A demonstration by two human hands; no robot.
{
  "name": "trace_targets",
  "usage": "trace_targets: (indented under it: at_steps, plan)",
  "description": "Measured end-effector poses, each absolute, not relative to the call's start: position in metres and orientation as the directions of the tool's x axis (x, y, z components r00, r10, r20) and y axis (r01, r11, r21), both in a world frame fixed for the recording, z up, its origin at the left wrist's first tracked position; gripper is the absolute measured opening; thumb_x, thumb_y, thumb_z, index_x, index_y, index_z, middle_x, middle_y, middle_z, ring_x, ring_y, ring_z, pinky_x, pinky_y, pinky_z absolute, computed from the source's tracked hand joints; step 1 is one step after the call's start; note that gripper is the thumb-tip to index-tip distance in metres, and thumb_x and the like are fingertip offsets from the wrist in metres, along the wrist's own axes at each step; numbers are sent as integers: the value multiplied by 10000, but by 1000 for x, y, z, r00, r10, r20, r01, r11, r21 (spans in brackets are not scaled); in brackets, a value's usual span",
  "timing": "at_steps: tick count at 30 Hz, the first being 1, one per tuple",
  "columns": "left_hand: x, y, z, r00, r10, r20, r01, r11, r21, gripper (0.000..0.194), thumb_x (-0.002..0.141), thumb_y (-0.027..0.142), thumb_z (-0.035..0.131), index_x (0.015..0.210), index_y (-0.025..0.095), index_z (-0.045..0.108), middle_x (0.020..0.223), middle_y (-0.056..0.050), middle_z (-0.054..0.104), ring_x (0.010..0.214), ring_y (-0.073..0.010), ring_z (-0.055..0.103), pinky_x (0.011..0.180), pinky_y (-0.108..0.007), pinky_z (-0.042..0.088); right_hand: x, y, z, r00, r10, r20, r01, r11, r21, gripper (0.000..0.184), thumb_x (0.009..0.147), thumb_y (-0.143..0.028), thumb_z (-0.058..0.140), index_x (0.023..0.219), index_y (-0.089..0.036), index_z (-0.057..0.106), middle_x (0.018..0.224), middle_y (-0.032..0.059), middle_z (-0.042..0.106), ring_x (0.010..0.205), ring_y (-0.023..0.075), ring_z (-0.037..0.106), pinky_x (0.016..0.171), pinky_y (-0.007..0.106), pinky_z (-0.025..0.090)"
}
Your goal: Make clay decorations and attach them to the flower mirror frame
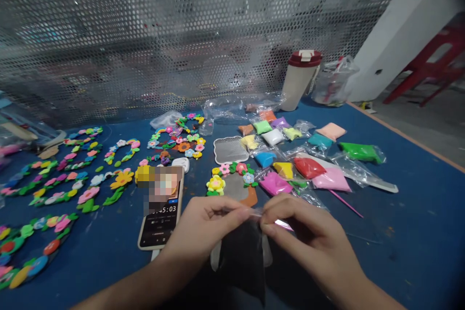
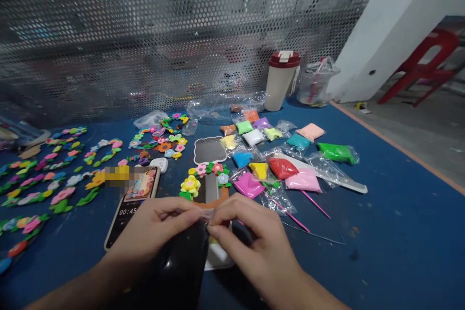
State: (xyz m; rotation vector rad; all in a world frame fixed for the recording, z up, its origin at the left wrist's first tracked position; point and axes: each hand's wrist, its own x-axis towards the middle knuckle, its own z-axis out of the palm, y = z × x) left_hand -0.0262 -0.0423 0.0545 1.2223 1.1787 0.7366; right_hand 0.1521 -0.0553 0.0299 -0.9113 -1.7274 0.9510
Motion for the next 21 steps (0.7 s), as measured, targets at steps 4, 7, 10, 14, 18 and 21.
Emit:
trace_targets:
  at_steps: [4,7,10,14,18,21]
  plan:
    - [-30,-38,48,276,911,-305,-15,322,947,119,705,267,712,794,191,736,800,-14,737,729,-145,656,678,-224,482,152,-57,28,-177,883,435,145,461,-875,124,821,-125,589,802,-247,602,757,-24,633,715,113,603,636,231,476]
    - [-32,-38,45,230,913,-336,-69,360,931,139,715,300,719,764,171,729,729,-15,716,659,-128,629,616,-206,466,150,-58,26,-116,892,436,148,450,-881,127,824,-122,586,791,-244,592,749,-26,621,709,110,591,644,227,473]
    - [-32,-39,46,224,910,-349,-74,373,925,169,718,325,716,777,168,736,730,-25,714,674,-138,624,636,-215,473,149,-57,24,-92,898,431,149,440,-886,118,829,-132,585,778,-238,580,754,-28,615,724,109,584,666,227,468]
    - [-32,-40,47,198,936,-290,12,294,956,157,740,312,687,744,163,733,737,-31,711,708,-146,621,668,-213,456,148,-55,23,-173,886,431,136,455,-880,108,846,-135,559,798,-231,570,754,-27,597,723,109,571,656,234,457]
    - [-33,-42,46,178,949,-259,37,257,966,176,739,327,685,710,155,708,699,-22,688,667,-135,594,627,-205,430,148,-58,22,-267,872,411,115,452,-884,111,858,-123,528,808,-215,564,766,-19,587,716,107,561,653,243,446]
    - [-33,-42,47,172,953,-249,57,243,968,162,722,313,687,688,155,687,656,-3,659,623,-115,565,584,-189,407,148,-62,21,-286,879,382,109,426,-898,102,863,-129,519,808,-208,552,781,-13,578,724,109,553,657,251,438]
